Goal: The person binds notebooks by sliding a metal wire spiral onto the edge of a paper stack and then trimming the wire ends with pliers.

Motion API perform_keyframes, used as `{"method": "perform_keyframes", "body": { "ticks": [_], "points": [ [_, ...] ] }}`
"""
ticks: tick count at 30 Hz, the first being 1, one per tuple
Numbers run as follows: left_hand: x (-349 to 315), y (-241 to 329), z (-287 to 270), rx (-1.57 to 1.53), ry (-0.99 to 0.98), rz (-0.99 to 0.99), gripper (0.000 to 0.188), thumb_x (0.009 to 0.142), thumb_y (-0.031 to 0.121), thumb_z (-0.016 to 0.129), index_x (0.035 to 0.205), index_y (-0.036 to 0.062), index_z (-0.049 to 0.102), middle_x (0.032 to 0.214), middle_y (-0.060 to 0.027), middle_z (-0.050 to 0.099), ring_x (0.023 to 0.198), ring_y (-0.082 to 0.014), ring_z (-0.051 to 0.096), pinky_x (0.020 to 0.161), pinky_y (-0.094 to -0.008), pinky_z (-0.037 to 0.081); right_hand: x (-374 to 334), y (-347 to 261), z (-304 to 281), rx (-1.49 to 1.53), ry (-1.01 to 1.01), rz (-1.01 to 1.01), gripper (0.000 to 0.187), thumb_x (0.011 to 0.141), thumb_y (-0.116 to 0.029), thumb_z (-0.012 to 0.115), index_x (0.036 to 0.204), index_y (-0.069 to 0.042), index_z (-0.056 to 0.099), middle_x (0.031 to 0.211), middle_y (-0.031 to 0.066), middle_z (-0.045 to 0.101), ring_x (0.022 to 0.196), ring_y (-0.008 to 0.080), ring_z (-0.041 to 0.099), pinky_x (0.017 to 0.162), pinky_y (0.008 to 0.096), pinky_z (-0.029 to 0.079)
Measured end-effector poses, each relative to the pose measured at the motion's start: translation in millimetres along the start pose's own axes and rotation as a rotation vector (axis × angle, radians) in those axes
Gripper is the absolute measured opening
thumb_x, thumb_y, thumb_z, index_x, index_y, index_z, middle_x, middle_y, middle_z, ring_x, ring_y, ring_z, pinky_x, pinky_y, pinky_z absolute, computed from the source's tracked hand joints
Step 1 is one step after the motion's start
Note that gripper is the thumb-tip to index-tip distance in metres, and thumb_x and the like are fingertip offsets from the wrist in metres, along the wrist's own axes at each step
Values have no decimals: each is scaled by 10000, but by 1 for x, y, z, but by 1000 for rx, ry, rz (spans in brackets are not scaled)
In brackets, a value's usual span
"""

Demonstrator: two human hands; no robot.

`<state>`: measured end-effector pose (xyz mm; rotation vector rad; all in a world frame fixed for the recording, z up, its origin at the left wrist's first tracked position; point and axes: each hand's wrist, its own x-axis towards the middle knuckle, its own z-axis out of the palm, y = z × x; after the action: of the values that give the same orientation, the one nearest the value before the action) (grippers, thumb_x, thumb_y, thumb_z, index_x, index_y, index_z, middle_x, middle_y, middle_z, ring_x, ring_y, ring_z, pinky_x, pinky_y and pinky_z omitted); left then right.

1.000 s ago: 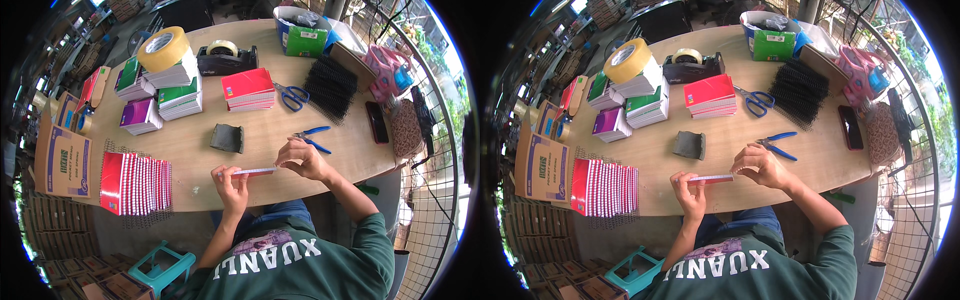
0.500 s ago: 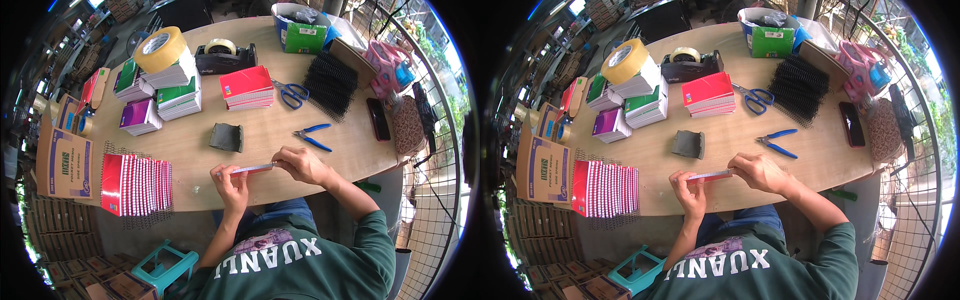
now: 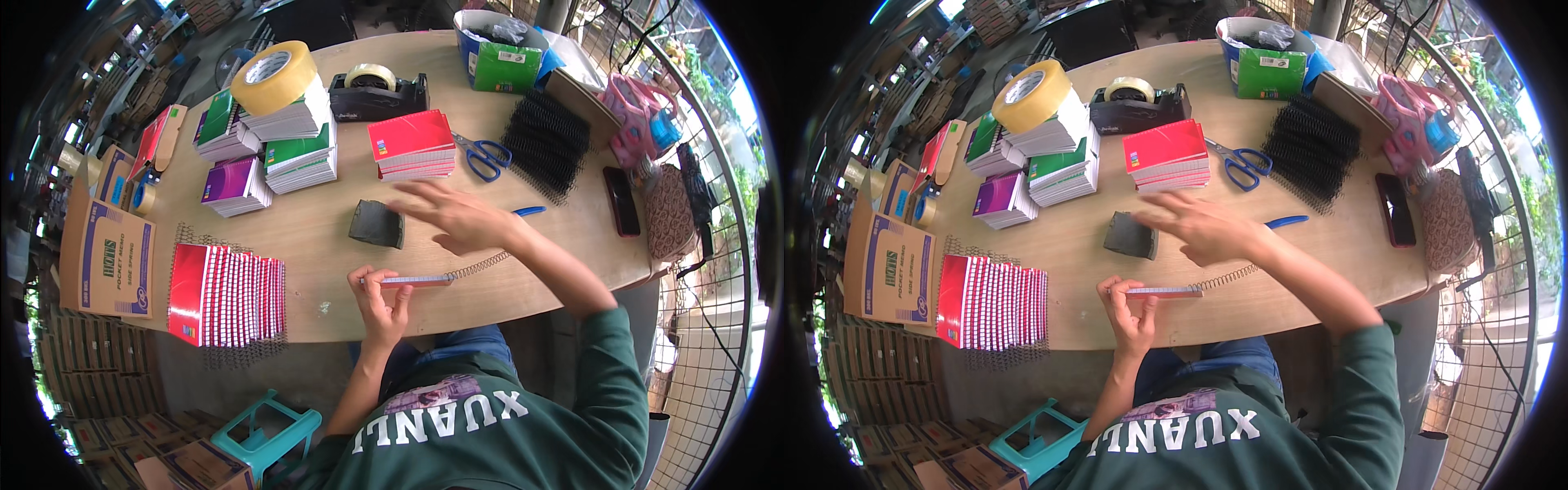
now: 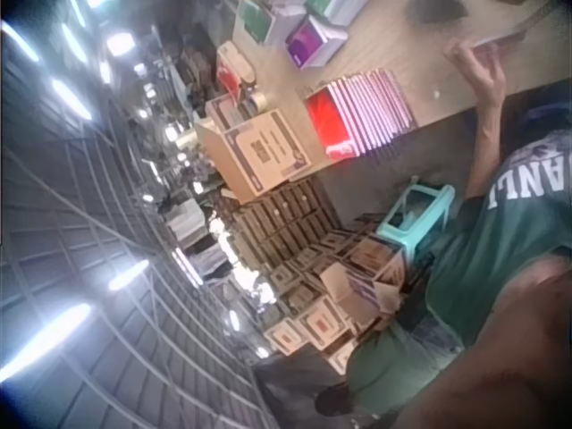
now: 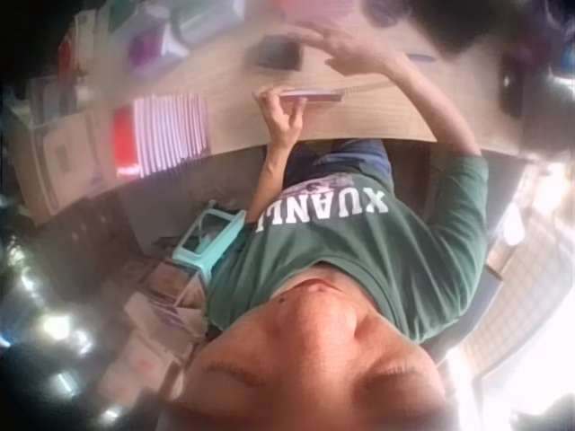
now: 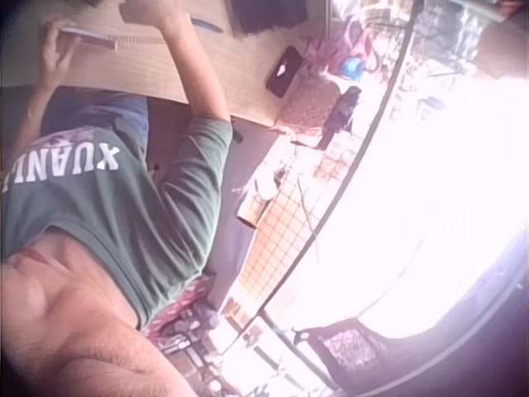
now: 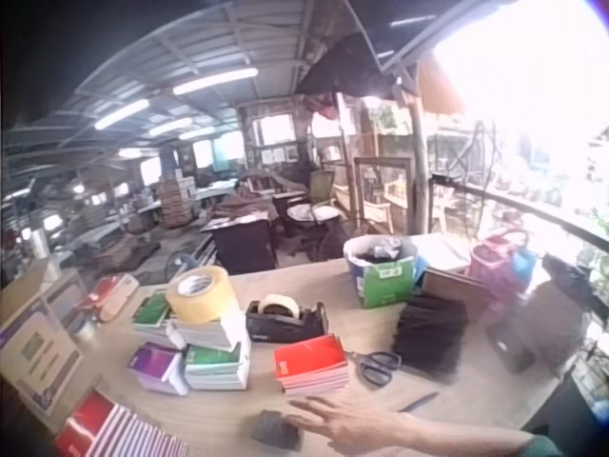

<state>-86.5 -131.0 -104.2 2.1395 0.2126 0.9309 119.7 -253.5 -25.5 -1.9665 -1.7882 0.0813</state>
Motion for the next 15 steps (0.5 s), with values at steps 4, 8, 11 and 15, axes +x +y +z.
{"method": "perform_keyframes", "body": {
  "ticks": [4, 8, 11, 15],
  "points": [
    [3, 1, 1, 49, -23, 34, 596, 789, 472, 829, 1045, 38, 511, 1051, -139, 451, 1034, -327, 433, 898, -466, 401, 61, 26, 25, -324, -277, -293, 907, 721, -139, 802, 1536, -232, 415, 1534, 161, 395, 1426, 354, 377, 1129, 475, 414],
    [4, -6, -2, 53, 49, 0, 595, 762, 453, 851, 1017, 41, 505, 1039, -131, 498, 1010, -324, 425, 855, -485, 409, 49, 17, -11, 44, -386, -22, 712, 780, -332, 792, 1441, -205, 561, 1411, 182, 520, 1278, 346, 521, 1025, 408, 472],
    [4, -15, -2, 73, 34, 74, 598, 762, 444, 854, 1022, 33, 506, 973, -109, 510, 1007, -318, 424, 843, -479, 411, -17, 27, -29, 619, -464, 269, 567, 855, -505, 712, 1253, -101, 698, 1295, 197, 592, 1133, 317, 604, 940, 395, 487],
    [13, -12, 6, 10, -29, 101, 597, 757, 440, 858, 1016, 28, 513, 933, -97, 514, 1006, -309, 423, 838, -461, 418, -62, 7, -13, 767, -312, 288, 597, 907, -519, 652, 1096, 40, 742, 1293, 184, 600, 1124, 269, 602, 917, 380, 478]
  ]
}}
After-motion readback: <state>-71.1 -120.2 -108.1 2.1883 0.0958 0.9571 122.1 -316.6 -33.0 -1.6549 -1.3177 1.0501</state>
